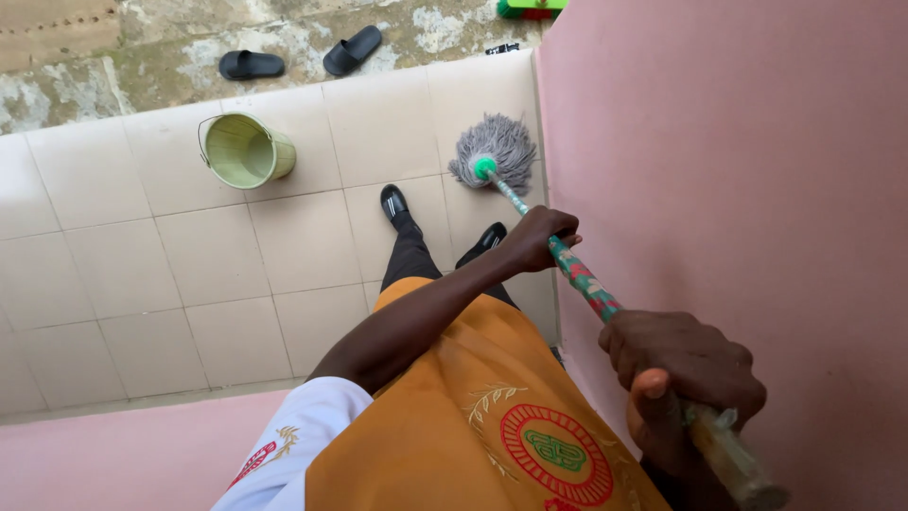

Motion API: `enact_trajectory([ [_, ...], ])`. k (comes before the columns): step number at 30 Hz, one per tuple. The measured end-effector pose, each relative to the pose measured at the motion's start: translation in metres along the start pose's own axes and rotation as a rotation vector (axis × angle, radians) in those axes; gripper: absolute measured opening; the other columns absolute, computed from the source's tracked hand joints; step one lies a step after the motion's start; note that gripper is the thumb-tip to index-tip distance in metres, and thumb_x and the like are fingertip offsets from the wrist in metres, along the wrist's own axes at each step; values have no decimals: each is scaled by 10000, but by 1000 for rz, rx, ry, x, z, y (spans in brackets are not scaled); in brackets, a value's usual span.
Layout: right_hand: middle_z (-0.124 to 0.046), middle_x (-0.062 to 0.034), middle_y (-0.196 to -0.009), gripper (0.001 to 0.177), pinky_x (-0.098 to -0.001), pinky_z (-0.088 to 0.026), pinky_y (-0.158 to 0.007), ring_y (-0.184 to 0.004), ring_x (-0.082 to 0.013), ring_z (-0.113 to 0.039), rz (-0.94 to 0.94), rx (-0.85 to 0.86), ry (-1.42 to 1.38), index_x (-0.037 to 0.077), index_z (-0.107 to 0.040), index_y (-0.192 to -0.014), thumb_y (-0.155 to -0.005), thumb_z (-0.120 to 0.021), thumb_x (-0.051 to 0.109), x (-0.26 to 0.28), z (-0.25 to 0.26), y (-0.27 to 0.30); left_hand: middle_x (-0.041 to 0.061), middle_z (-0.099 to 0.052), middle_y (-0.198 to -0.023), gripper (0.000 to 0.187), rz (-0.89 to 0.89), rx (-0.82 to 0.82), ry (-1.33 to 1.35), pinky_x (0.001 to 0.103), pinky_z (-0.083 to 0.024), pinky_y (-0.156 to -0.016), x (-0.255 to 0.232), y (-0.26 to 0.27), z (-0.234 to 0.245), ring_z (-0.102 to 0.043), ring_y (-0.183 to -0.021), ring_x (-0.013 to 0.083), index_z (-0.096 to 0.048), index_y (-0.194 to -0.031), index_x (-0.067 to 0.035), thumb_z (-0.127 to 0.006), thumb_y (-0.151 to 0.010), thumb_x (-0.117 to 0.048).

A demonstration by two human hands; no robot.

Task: The person wrings a mop head into a bucket of water by hand and then uses the mop to clean a tiled hallway floor.

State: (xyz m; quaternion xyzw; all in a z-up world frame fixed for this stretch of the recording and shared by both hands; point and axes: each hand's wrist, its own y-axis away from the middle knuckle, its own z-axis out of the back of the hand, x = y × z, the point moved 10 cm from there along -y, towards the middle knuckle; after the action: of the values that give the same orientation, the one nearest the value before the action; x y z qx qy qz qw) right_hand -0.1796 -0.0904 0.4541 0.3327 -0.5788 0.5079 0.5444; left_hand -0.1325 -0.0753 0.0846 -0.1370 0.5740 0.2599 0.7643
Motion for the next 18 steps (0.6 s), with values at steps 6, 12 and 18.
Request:
enact_trajectory([
  [6,-464,-53,-552,570,-333,-463,-515,-460,-208,-503,216,59,40,18,-430,-617,-1089,-592,293,-38,-58,-12,179,-561,-624,277,-111,-93,-18,468,-426,-559,56,-9,23,-552,-586,380,-542,-727,-25,-718,-880,-174],
  [12,-425,-17,-505,528,-327,-445,-475,-411,-173,-453,277,142,-112,44,-437,-578,-1025,-646,232,-44,-116,-32,187,-508,-592,307,-13,-170,44,449,-410,-538,63,14,87,-488,-526,366,-530,-718,-12,-704,-928,-152],
  [18,-436,-32,-532,504,-328,-442,-484,-436,-188,-477,299,261,-160,27,-459,-602,-1023,-667,211,-49,-189,-73,168,-503,-562,284,97,-287,91,413,-409,-513,85,40,188,-475,-473,312,-549,-719,-1,-707,-922,-123],
])
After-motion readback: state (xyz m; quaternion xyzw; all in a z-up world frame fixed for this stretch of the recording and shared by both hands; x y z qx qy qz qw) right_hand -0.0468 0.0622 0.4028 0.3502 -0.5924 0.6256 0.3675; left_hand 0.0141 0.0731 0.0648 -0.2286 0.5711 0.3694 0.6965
